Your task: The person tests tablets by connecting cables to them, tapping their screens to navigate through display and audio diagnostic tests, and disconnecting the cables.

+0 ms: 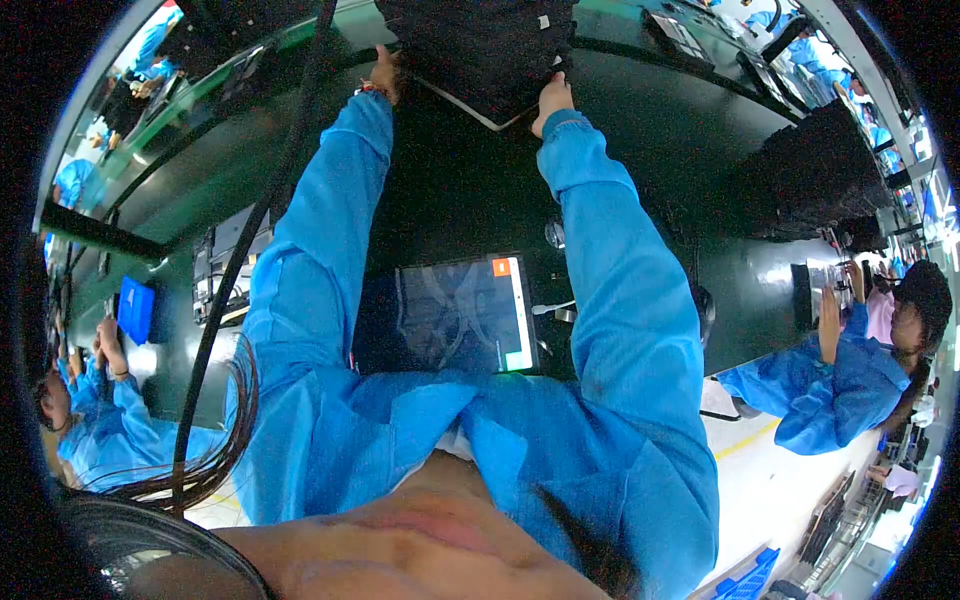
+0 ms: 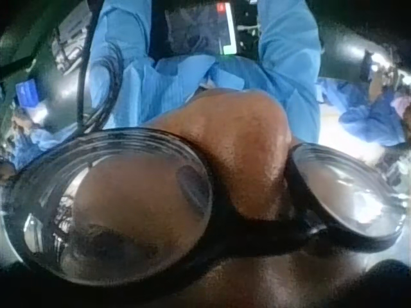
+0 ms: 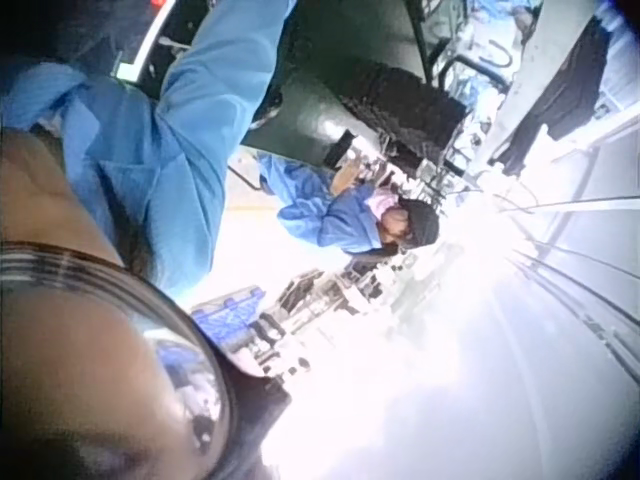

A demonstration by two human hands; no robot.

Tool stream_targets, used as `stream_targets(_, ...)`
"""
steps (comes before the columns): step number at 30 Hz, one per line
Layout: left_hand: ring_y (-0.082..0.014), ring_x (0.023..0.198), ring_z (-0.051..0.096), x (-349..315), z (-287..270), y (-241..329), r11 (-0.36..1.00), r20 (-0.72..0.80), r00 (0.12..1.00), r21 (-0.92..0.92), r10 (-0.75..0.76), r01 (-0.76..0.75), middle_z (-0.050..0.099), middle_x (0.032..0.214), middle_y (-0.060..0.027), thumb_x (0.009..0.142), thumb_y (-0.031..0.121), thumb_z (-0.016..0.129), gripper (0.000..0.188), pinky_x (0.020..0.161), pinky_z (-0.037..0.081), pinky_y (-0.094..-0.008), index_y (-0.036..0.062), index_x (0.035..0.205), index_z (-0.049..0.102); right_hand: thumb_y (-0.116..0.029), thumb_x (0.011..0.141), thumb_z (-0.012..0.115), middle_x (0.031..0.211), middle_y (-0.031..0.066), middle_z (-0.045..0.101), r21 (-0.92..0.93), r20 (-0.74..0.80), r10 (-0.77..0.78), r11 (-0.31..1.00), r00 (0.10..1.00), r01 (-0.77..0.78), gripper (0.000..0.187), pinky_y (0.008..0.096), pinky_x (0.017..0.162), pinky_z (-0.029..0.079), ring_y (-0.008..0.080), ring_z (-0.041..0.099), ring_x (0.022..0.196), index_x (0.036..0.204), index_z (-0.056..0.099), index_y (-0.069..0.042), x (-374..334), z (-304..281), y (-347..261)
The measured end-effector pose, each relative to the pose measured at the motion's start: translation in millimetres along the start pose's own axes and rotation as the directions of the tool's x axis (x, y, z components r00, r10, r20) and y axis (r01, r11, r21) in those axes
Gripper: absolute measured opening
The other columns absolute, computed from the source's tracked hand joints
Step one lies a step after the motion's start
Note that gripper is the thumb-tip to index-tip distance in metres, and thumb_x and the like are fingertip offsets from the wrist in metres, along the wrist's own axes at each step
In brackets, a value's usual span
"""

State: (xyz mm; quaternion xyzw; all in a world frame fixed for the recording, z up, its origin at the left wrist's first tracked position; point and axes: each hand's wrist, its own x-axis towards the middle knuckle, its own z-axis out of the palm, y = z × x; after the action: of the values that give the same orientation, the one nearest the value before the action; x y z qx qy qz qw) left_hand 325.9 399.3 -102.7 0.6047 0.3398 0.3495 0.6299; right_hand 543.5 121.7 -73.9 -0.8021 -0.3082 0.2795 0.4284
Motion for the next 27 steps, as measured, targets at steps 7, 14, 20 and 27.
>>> stream_targets(7,-0.0350,0.106,0.049,-64.7,23.4,55.7,0.983,-0.001,0.985,-0.063,-0.175,0.175,0.050,0.119,-0.0196,0.089,0.064,0.029,0.078,0.086,0.044,-0.0483,-0.0026,0.123,0.048,-0.041,0.098,0.021,0.150,0.0057,0.020,0.784,-0.080,0.171,0.619,0.982,-0.044,0.057,0.0395,0.110,0.022,0.0258,0.021,0.137,0.146,0.013,-0.012,10.4,-17.0,20.8)
stream_targets(14,-0.0327,0.097,0.055,-39.7,-8.8,13.2,0.996,0.004,0.999,0.082,-0.032,0.032,0.054,0.112,-0.0181,0.089,0.055,0.033,0.067,0.080,0.047,-0.0454,-0.0023,0.118,0.051,-0.047,0.093,0.035,0.149,0.0030,0.024,0.843,0.025,0.229,0.518,0.973,-0.144,0.064,0.0366,0.111,0.015,0.0239,0.023,0.136,0.144,0.024,-0.011,-81.0,-15.7,-60.8)
stream_targets(20,-0.0313,0.096,0.055,-42.5,-14.8,8.4,0.996,0.011,1.000,0.086,-0.016,0.015,0.055,0.111,-0.0172,0.089,0.049,0.037,0.061,0.080,0.046,-0.0437,-0.0023,0.116,0.053,-0.048,0.089,0.046,0.131,0.0050,0.050,0.902,0.092,0.158,0.404,0.983,-0.149,0.053,0.0411,0.105,0.031,0.0272,0.044,0.121,0.126,0.054,-0.011,-10.8,1.9,-12.1)
stream_targets(27,-0.0297,0.095,0.056,-53.9,-26.8,17.8,0.987,-0.009,0.999,0.153,0.044,-0.043,0.057,0.109,-0.0162,0.088,0.042,0.041,0.053,0.079,0.046,-0.0416,-0.0022,0.114,0.054,-0.052,0.092,0.032,0.146,0.0073,0.029,0.878,0.168,-0.021,0.458,0.986,-0.140,0.065,0.0470,0.108,0.024,0.0276,0.029,0.132,0.143,0.026,-0.013,-66.7,7.2,-53.3)
